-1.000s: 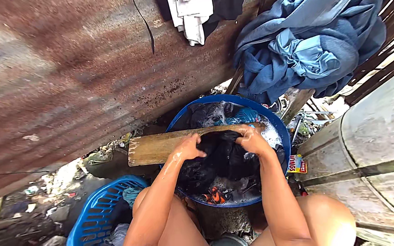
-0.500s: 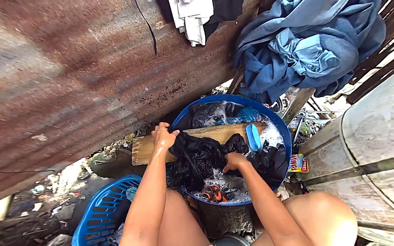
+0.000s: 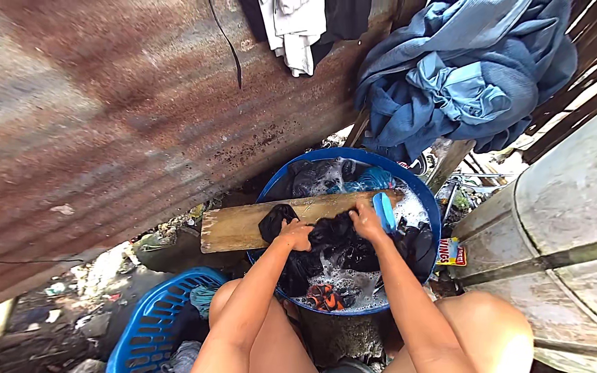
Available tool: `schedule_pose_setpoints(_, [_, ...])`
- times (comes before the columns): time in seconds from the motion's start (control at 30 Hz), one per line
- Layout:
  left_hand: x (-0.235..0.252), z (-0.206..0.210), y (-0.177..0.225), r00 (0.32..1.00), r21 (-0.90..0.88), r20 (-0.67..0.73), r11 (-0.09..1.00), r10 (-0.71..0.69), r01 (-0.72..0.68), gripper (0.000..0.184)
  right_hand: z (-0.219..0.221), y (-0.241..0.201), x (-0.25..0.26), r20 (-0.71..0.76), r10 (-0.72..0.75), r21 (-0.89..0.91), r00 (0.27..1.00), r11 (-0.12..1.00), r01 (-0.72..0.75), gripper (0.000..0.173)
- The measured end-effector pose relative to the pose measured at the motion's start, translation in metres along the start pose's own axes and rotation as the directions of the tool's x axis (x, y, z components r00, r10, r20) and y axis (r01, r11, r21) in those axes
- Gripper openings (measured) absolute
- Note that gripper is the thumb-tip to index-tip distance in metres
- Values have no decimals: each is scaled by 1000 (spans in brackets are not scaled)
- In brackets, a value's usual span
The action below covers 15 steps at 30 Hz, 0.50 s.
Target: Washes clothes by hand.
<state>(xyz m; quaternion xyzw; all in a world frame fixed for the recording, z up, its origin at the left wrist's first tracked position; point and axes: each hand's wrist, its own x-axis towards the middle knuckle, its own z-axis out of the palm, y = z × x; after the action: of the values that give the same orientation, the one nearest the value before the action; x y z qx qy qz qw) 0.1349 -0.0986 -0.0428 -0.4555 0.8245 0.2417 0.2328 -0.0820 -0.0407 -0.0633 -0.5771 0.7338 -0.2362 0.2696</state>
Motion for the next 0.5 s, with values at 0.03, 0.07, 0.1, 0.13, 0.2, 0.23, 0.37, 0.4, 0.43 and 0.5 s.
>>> schedule_pose_setpoints(0.03, [-4,-1,5,997,25,71,1000,15,-17,64,11,7,1,95,28,-85,995,996,-20,32])
schedule_pose_setpoints(0.07, [-7,0,9,990,37,141,999,27,-33,63,16,8,0,194,64,-168,979,985,-31,33])
schedule_pose_setpoints(0.1, [-10,2,13,980,40,198,998,36,-45,61,14,5,-1,275,97,-229,957,973,-33,33])
schedule_pose_setpoints(0.13, [-12,2,15,969,35,242,998,39,-49,60,9,4,-1,335,121,-249,935,968,-36,32])
schedule_pose_setpoints(0.2, [-15,-3,16,964,-41,263,998,47,-37,60,-4,16,2,332,111,-105,937,991,-81,28])
schedule_pose_setpoints(0.23, [-17,-8,11,973,-124,219,991,67,-40,58,-12,24,1,250,105,52,962,991,-122,23])
schedule_pose_setpoints(0.37, [-25,-30,-35,968,-560,-237,802,87,-209,39,-47,25,0,-171,106,555,980,832,7,20])
schedule_pose_setpoints(0.4, [-31,-41,-47,940,-598,-333,754,76,-272,38,-60,19,2,-224,51,572,973,816,89,21])
schedule_pose_setpoints(0.43, [-38,-54,-57,912,-611,-405,722,66,-324,36,-71,11,5,-258,-16,561,966,812,163,21])
schedule_pose_setpoints(0.5, [-56,-82,-71,873,-590,-485,716,54,-372,33,-85,-10,17,-286,-158,476,945,832,283,20])
